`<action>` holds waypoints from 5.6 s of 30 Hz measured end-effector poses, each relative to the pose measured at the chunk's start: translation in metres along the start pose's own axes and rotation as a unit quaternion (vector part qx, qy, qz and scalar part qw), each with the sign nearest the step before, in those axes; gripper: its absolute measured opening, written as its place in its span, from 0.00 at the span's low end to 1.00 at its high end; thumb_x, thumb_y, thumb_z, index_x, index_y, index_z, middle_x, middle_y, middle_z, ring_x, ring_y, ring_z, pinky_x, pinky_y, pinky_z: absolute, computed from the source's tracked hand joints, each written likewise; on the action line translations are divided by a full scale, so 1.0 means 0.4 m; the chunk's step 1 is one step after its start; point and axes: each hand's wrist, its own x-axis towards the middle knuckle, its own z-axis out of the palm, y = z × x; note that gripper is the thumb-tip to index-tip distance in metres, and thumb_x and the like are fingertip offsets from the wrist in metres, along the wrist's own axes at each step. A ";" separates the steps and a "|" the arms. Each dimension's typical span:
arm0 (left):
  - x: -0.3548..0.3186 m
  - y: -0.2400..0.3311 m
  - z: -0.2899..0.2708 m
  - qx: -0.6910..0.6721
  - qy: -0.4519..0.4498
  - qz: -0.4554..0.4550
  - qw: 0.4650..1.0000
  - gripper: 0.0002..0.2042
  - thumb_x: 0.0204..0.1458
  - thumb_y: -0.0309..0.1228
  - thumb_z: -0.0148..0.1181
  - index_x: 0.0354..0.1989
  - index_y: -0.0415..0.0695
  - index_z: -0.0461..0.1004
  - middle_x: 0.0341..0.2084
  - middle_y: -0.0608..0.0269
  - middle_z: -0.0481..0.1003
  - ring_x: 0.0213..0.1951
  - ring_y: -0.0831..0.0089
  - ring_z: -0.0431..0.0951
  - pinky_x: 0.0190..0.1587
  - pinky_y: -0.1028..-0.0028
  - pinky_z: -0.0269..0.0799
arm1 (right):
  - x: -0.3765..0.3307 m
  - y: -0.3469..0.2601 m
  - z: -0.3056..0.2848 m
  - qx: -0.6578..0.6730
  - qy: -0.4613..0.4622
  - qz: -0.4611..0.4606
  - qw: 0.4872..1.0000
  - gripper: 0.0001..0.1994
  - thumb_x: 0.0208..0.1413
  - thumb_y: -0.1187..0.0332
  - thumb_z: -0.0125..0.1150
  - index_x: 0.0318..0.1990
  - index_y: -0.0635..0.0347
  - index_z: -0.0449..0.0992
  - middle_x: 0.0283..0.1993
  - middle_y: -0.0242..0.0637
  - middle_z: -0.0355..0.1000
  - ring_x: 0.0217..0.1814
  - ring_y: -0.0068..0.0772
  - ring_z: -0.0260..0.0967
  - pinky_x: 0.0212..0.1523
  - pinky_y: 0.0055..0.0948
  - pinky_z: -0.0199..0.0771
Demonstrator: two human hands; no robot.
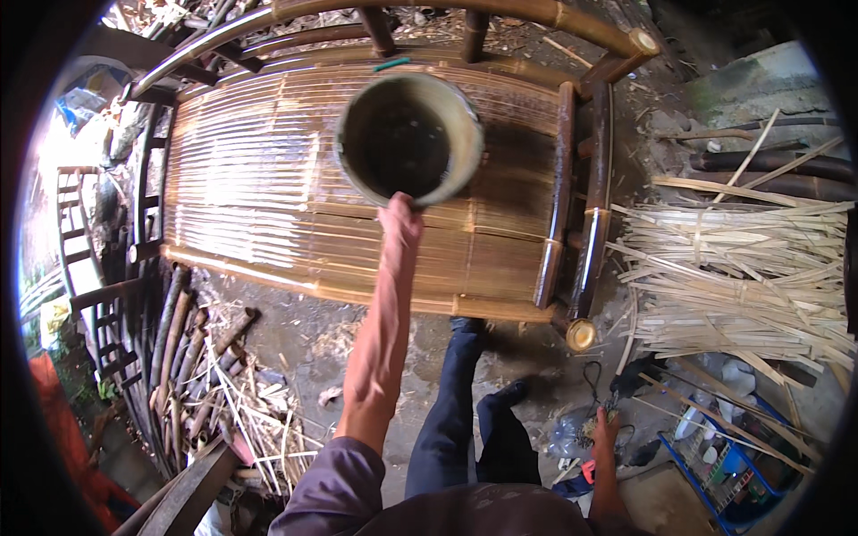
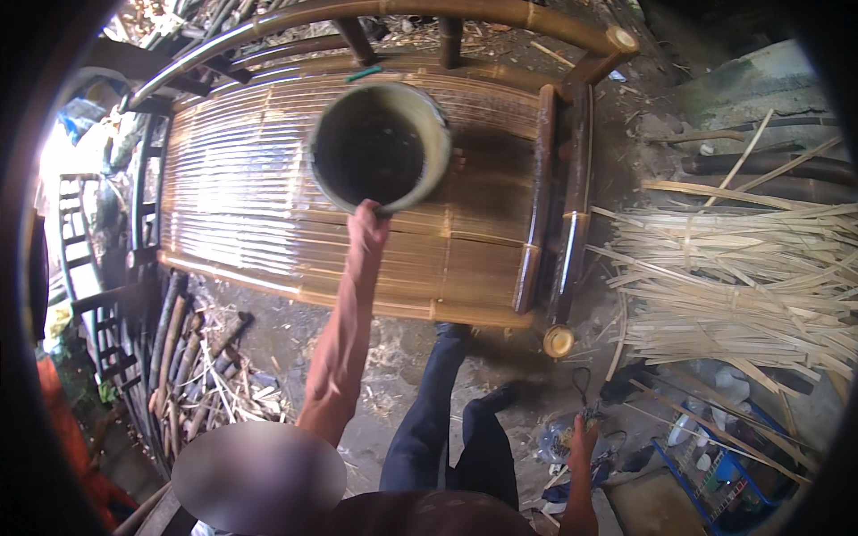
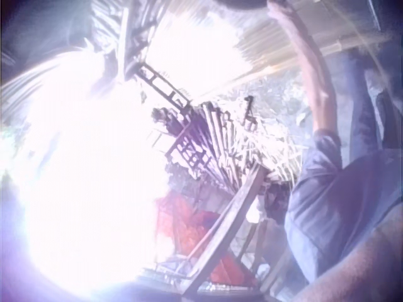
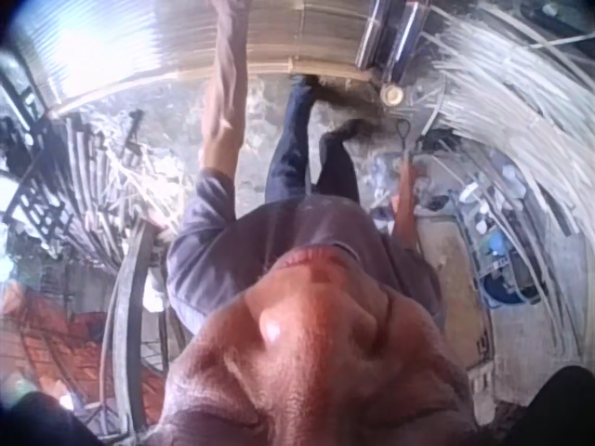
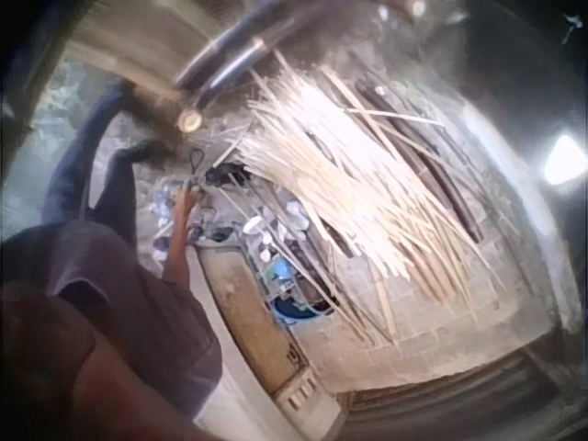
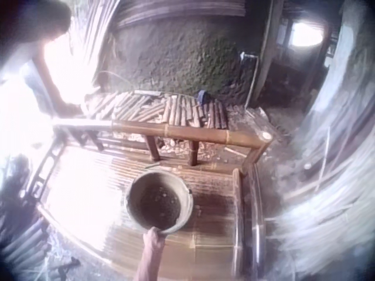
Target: The person scrubs and polishes a large bamboo structure with a steel wool pad, repeatedly dipping the pad into a bucket of liquid. They work on the frame, legs, and woven seat, turning the structure to access different sides.
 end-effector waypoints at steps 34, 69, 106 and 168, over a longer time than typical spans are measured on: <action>-0.856 -1.172 -0.558 0.497 -0.570 -0.236 0.611 0.14 0.47 0.25 0.56 0.44 0.45 0.72 0.26 0.66 0.71 0.22 0.75 0.69 0.21 0.72 0.66 | -0.140 0.779 0.358 0.365 0.241 -0.039 0.898 0.23 0.57 0.66 0.53 0.62 0.55 0.68 0.63 0.41 0.66 0.67 0.38 0.61 0.65 0.34 0.58; -0.726 -0.743 0.303 0.597 -0.632 0.423 0.256 0.31 0.67 0.51 0.28 0.51 0.41 0.76 0.41 0.51 0.80 0.44 0.56 0.80 0.50 0.63 0.73 | 0.346 -0.208 0.742 0.756 0.144 -0.079 0.634 0.08 0.63 0.66 0.53 0.44 0.58 0.75 0.40 0.32 0.71 0.36 0.27 0.68 0.33 0.27 0.71; -0.733 -0.700 0.334 0.633 -0.643 0.427 0.063 0.32 0.62 0.62 0.25 0.72 0.64 0.44 0.62 0.42 0.64 0.58 0.47 0.70 0.56 0.47 0.67 | 0.836 0.051 1.073 0.584 0.337 0.091 0.733 0.10 0.58 0.72 0.50 0.35 0.58 0.81 0.34 0.42 0.72 0.42 0.40 0.70 0.46 0.37 0.68; -0.686 -0.718 0.283 0.416 -0.482 0.478 0.605 0.34 0.65 0.52 0.31 0.67 0.33 0.53 0.67 0.37 0.52 0.69 0.44 0.52 0.69 0.51 0.46 | 0.333 -0.275 0.422 0.270 -0.075 -0.294 0.914 0.08 0.60 0.66 0.62 0.39 0.62 0.79 0.35 0.38 0.77 0.37 0.27 0.74 0.40 0.27 0.73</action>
